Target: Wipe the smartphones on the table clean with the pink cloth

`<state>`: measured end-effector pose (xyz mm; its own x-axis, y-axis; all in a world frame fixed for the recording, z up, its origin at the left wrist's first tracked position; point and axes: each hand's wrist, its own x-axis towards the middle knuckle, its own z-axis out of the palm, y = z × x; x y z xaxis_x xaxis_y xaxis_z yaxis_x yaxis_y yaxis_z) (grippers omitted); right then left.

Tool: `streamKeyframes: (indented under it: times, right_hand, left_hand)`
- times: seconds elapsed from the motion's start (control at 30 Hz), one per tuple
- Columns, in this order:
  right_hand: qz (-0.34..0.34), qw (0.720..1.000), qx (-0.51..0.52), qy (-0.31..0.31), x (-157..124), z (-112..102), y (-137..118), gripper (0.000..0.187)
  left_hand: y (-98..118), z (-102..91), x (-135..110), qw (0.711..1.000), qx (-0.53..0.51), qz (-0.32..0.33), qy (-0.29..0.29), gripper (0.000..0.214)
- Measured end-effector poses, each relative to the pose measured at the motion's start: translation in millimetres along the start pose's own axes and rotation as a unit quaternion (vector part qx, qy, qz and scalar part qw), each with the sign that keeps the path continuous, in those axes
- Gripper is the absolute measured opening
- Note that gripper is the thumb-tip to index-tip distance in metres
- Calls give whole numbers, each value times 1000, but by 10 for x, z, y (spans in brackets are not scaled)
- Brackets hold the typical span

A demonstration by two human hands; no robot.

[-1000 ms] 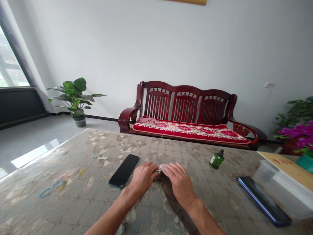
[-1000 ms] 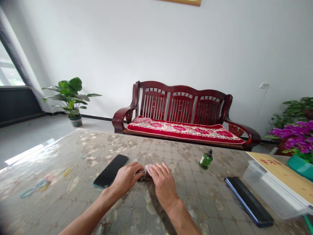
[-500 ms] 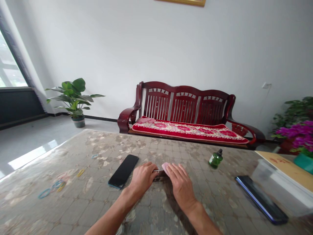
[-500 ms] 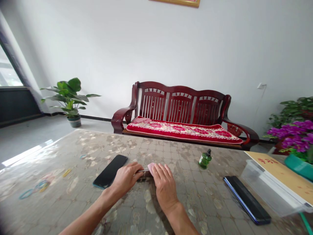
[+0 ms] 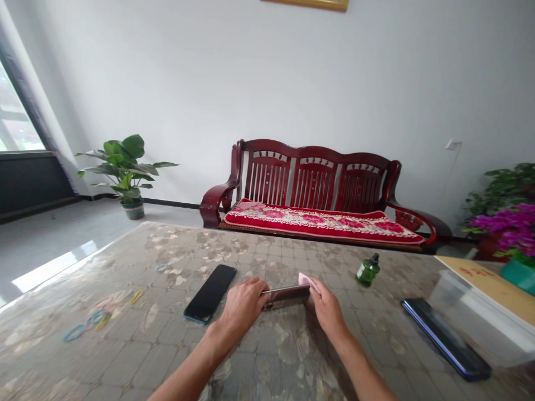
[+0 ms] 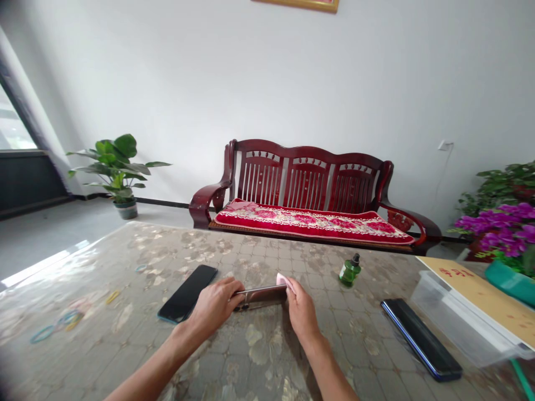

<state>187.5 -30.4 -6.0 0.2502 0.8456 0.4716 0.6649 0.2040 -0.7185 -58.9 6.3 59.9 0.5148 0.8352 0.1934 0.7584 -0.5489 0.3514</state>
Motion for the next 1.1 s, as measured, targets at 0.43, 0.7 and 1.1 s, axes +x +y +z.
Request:
streamKeyframes:
  times: [0.43, 0.7, 1.1]
  right_hand:
    - [-173, 981, -82, -22, 81, -149, -870, 28]
    - [-271, 957, -105, -22, 83, -143, -950, 45]
    - [-206, 973, -106, 11, 9, -138, -697, 43]
  left_hand:
    - [201, -139, -58, 999, -9, 43, 32, 17]
    - [188, -84, -128, 994, -16, 39, 98, 23]
    - [220, -11, -140, 990, -54, 18, 126, 29]
